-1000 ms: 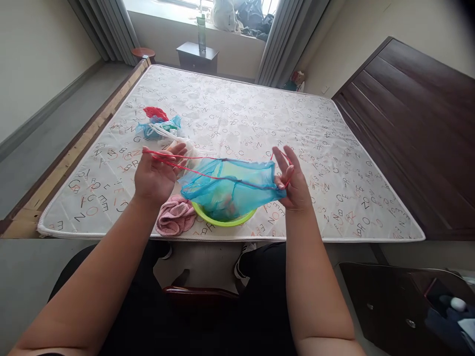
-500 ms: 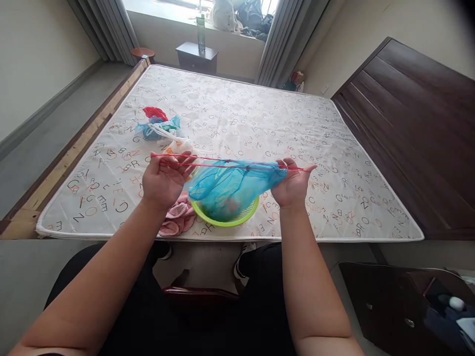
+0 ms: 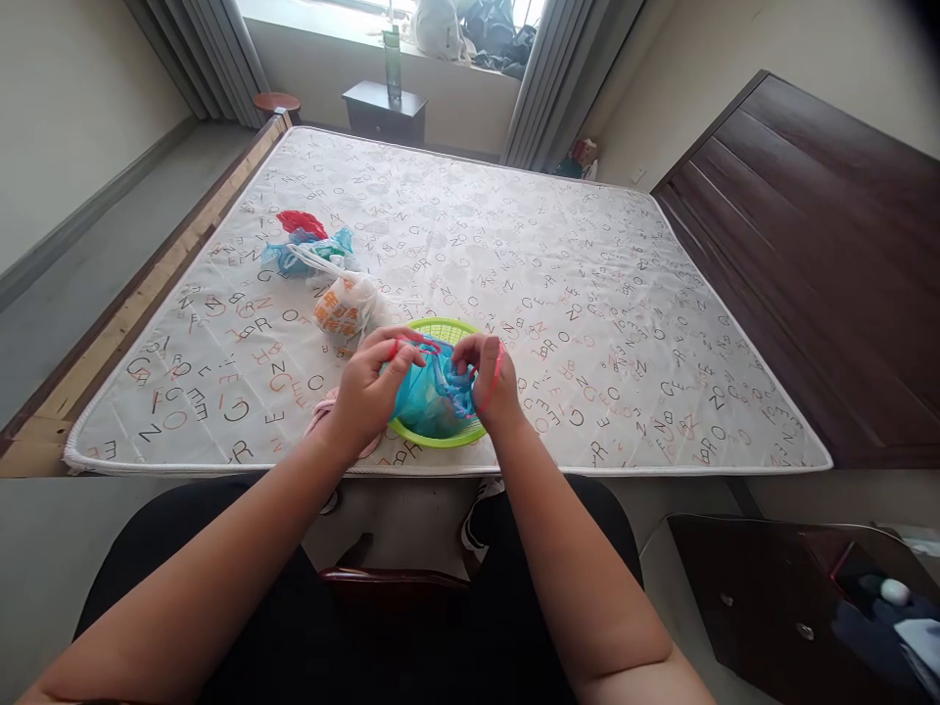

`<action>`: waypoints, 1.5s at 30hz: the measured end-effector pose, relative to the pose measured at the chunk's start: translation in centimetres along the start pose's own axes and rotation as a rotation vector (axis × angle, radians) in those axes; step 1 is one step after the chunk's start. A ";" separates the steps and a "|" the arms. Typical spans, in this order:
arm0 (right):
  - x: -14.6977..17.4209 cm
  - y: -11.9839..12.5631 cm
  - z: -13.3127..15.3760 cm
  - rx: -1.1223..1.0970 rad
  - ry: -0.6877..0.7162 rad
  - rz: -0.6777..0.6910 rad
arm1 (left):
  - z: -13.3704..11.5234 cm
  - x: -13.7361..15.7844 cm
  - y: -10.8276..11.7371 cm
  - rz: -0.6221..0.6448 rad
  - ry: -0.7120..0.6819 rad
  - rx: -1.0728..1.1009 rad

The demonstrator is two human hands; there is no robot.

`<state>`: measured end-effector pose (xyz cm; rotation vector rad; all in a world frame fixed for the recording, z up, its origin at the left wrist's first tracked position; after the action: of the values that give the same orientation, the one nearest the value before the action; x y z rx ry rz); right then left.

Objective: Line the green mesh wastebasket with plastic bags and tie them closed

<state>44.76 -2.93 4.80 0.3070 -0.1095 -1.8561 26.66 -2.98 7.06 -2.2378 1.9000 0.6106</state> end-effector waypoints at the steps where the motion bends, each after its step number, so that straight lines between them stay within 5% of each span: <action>1: 0.2 -0.2 0.0 0.022 0.012 -0.010 | -0.2 0.4 -0.2 0.024 -0.041 -0.044; 6: 0.4 -0.3 -0.2 0.160 0.049 -0.078 | -0.7 2.1 -1.1 0.074 -0.214 -0.239; 15: 0.7 -0.9 0.7 0.600 0.265 -0.114 | 0.8 3.4 -3.0 0.208 -0.087 -0.243; 27: 0.6 -0.9 -0.2 0.614 0.579 -0.248 | -0.8 3.4 -2.3 0.147 -0.140 -0.291; 32: 0.5 -1.4 -0.9 0.639 0.524 -0.193 | -0.3 3.5 -3.0 0.166 -0.092 -0.297; 35: 0.0 -0.7 -0.8 0.434 0.476 -0.144 | -0.2 2.7 -2.4 0.123 -0.049 -0.183; 40: 0.1 -0.4 0.8 0.051 0.495 0.185 | -0.6 0.7 -1.0 0.014 0.187 0.052; 45: 1.8 -3.1 0.2 0.147 0.499 0.286 | -2.8 0.1 -0.9 0.073 0.218 0.231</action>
<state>41.30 -3.76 4.02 0.8049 0.0522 -1.4455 28.16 -3.90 9.48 -2.1692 2.0397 0.1487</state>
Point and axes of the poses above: each hand's wrist, its own x-axis away from the middle knuckle, its own y-axis out of the back of the hand, z = x × y, the point moved 3 cm from there along -x, towards the middle knuckle, and after that the axes turned 13 degrees about -z, right-handed, at the moved point
